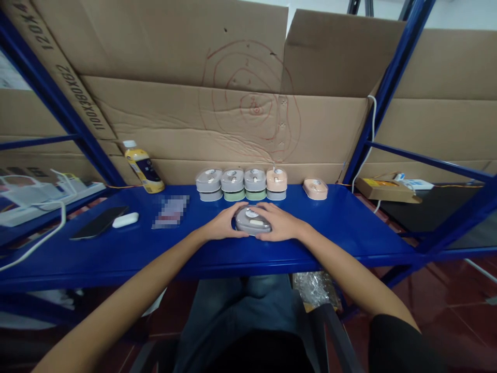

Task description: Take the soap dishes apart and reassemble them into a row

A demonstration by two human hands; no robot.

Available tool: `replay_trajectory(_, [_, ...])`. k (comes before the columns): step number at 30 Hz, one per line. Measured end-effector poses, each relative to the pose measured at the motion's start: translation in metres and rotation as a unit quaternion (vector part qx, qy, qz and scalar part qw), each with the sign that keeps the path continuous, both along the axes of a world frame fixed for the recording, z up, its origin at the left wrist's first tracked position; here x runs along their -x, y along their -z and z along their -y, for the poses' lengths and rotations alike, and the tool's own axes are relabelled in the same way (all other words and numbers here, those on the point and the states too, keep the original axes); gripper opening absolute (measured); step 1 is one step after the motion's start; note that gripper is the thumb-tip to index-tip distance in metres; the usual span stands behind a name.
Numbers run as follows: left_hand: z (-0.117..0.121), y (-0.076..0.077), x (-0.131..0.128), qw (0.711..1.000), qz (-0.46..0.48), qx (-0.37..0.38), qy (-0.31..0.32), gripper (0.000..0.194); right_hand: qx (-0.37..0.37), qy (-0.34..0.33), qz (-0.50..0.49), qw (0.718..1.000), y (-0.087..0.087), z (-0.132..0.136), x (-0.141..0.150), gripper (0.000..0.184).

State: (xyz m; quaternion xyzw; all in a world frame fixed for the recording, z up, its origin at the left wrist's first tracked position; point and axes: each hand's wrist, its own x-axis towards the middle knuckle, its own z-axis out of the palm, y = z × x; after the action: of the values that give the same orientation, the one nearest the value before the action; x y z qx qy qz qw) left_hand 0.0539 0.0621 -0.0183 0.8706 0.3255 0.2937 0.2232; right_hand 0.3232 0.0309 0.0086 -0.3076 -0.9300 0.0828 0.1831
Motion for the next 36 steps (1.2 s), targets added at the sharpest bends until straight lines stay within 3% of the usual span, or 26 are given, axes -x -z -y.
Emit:
replay_trajectory(5, [0.0, 0.003, -0.002, 1.0, 0.0, 0.003, 0.003, 0.077, -0.001, 0.105, 0.05, 0.993, 0.006, 0.044, -0.052, 0.096])
replay_trajectory(9, [-0.002, 0.004, -0.003, 1.0, 0.004, 0.019, -0.009, 0.063, -0.062, 0.247, 0.108, 0.961, 0.004, 0.057, -0.091, 0.091])
replay_trajectory(12, [-0.003, 0.004, -0.002, 0.999, 0.014, 0.027, -0.011, 0.057, -0.132, 0.314, 0.153, 0.928, 0.003, 0.036, -0.102, 0.087])
replay_trajectory(15, [-0.003, 0.004, -0.002, 0.999, 0.015, 0.034, -0.009, 0.055, -0.181, 0.353, 0.178, 0.901, 0.005, -0.003, -0.102, 0.088])
replay_trajectory(20, [-0.003, 0.002, -0.003, 0.999, 0.009, 0.041, -0.007, 0.055, -0.196, 0.396, 0.215, 0.871, 0.008, -0.071, -0.092, 0.09])
replay_trajectory(24, [-0.003, 0.002, -0.003, 0.999, 0.011, 0.048, -0.003, 0.055, -0.173, 0.407, 0.217, 0.87, 0.009, -0.105, -0.088, 0.099])
replay_trajectory(30, [-0.005, 0.003, -0.002, 0.999, 0.015, 0.051, 0.001, 0.055, -0.171, 0.418, 0.148, 0.88, 0.001, -0.111, -0.082, 0.111])
replay_trajectory(36, [-0.007, 0.005, -0.002, 0.999, 0.017, 0.046, 0.002, 0.054, -0.171, 0.392, 0.064, 0.902, -0.022, -0.109, -0.034, 0.104])
